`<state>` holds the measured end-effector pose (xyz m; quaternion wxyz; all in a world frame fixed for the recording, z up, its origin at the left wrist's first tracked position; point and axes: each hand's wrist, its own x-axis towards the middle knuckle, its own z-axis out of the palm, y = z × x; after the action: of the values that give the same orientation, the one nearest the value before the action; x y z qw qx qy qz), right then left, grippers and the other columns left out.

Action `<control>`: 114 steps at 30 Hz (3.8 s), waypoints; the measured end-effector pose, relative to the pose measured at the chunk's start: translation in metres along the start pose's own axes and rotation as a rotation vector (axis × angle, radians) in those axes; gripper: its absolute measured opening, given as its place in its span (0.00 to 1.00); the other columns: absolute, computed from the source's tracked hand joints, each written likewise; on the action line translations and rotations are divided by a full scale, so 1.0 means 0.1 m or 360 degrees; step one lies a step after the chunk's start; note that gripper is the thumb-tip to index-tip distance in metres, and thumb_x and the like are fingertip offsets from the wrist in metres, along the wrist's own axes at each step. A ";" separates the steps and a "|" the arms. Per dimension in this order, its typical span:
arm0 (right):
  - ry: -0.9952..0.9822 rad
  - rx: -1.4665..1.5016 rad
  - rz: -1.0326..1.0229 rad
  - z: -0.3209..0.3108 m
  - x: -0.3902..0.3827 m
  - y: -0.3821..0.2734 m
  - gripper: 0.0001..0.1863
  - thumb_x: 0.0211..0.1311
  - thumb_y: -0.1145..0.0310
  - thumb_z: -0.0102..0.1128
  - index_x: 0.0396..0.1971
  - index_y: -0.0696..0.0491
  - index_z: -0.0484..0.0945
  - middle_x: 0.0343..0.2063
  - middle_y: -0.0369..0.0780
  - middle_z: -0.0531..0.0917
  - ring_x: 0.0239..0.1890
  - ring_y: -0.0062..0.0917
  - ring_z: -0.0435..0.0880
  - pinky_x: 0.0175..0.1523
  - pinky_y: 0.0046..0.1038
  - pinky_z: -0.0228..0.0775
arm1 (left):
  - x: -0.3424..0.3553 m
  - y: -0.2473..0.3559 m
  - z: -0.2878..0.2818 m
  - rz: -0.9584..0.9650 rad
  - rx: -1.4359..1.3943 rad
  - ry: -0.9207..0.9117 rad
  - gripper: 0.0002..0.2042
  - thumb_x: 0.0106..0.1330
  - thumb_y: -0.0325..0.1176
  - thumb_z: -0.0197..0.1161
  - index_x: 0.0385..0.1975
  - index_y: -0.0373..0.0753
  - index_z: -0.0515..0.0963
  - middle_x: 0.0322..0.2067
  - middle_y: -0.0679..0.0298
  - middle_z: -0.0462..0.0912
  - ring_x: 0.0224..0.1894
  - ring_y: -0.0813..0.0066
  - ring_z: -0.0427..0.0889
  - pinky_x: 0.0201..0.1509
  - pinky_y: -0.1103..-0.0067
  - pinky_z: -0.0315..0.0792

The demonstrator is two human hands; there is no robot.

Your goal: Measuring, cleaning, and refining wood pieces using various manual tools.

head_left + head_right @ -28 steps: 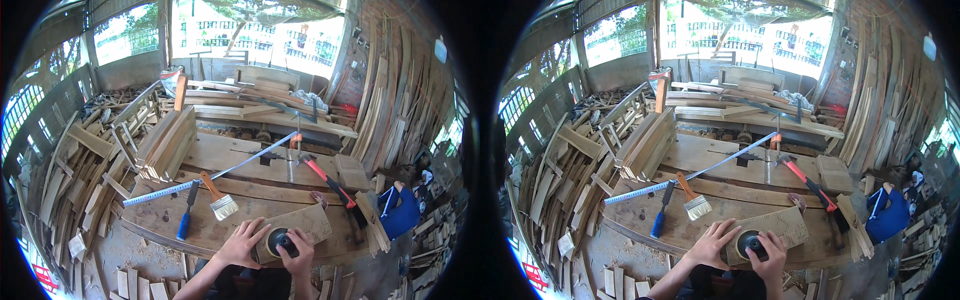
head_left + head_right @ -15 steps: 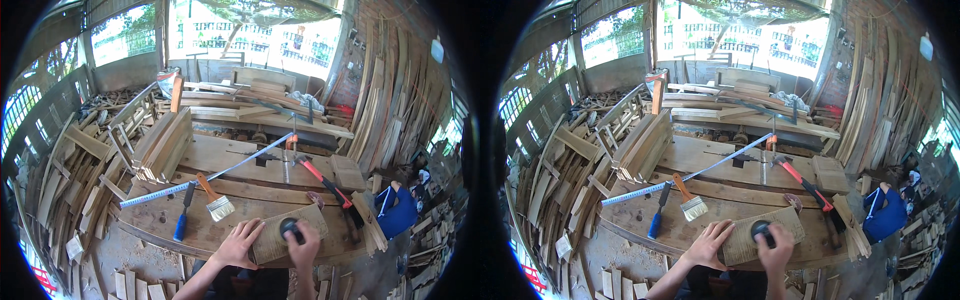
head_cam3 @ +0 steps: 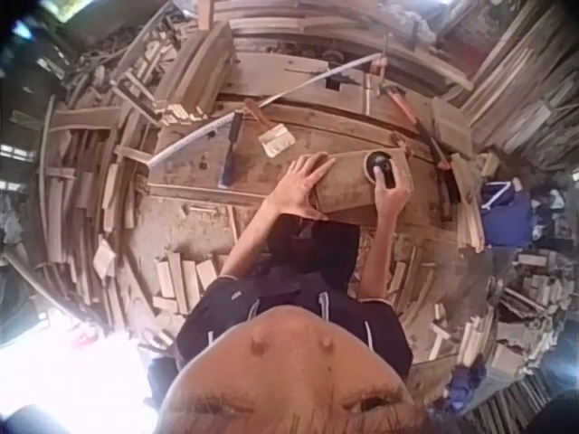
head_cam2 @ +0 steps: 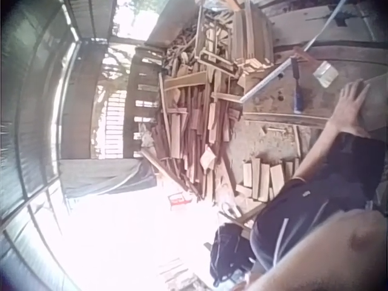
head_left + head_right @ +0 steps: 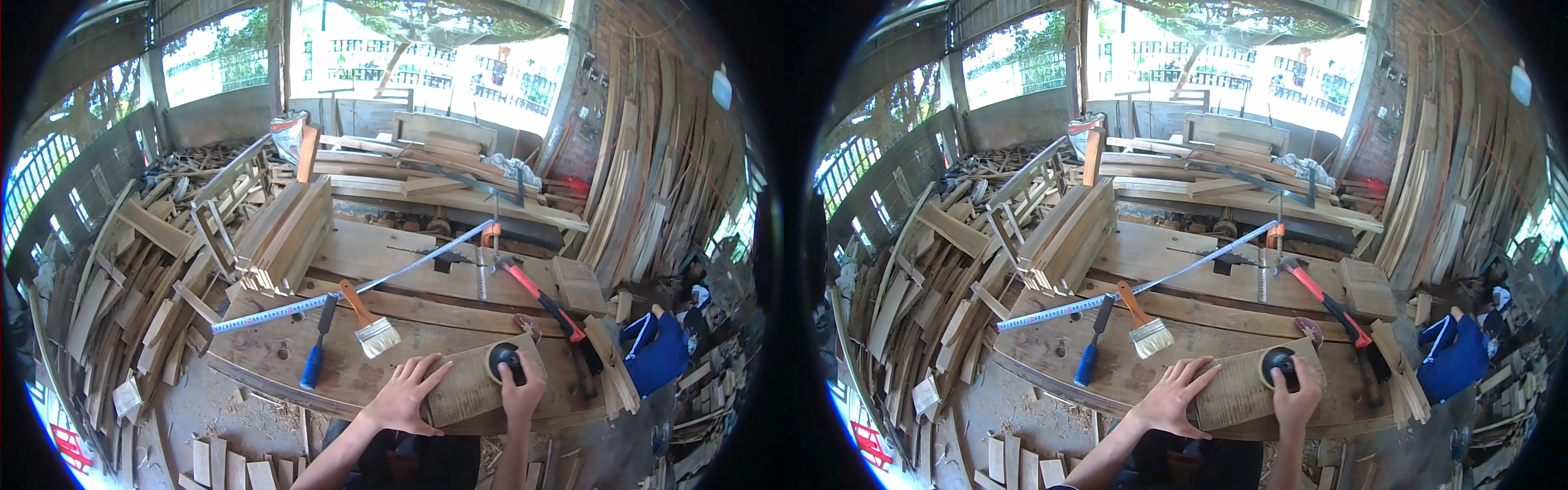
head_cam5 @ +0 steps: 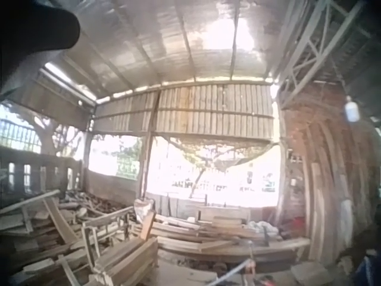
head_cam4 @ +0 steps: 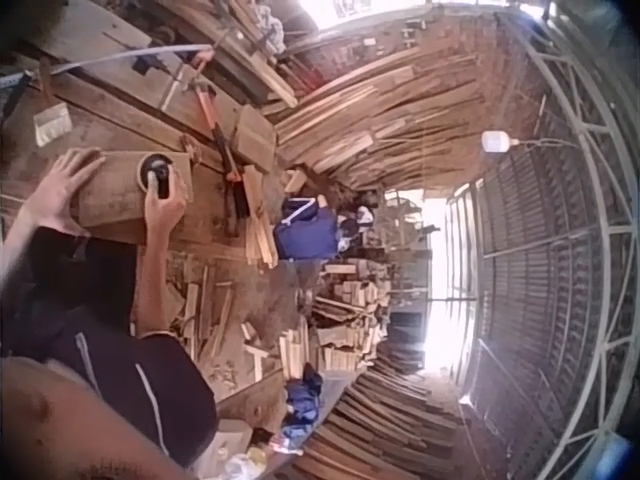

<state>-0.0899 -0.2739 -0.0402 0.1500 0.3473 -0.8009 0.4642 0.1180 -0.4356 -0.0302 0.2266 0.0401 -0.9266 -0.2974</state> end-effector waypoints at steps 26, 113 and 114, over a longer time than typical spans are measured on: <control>-0.0017 -0.0252 -0.0035 0.19 0.07 -0.15 0.20 0.51 0.61 0.72 0.44 0.53 0.82 0.46 0.44 0.84 0.49 0.42 0.81 0.59 0.44 0.66 | -0.02 0.01 0.00 0.0047 -0.0334 0.0130 0.61 0.37 0.49 0.83 0.73 0.35 0.53 0.69 0.47 0.58 0.69 0.45 0.59 0.72 0.59 0.60; -0.0690 -0.0098 -0.0701 -0.07 -0.12 -0.42 0.19 0.56 0.63 0.65 0.49 0.48 0.80 0.56 0.45 0.76 0.63 0.45 0.71 0.67 0.46 0.60 | -0.04 0.01 0.05 -0.0030 -0.0205 0.0125 0.60 0.38 0.49 0.82 0.72 0.33 0.54 0.69 0.44 0.59 0.69 0.44 0.61 0.72 0.60 0.60; -0.0684 -0.0107 -0.0693 -0.10 -0.13 -0.39 0.19 0.56 0.63 0.65 0.49 0.48 0.80 0.56 0.45 0.76 0.63 0.45 0.71 0.67 0.46 0.60 | -0.05 0.01 0.03 -0.0030 -0.0174 0.0125 0.60 0.38 0.49 0.82 0.72 0.33 0.54 0.69 0.44 0.59 0.70 0.44 0.61 0.73 0.60 0.60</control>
<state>-0.0544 -0.2729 -0.0173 0.0846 0.5959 -0.7359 0.3102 0.1215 -0.4326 -0.0337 0.2617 0.0481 -0.8989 -0.3480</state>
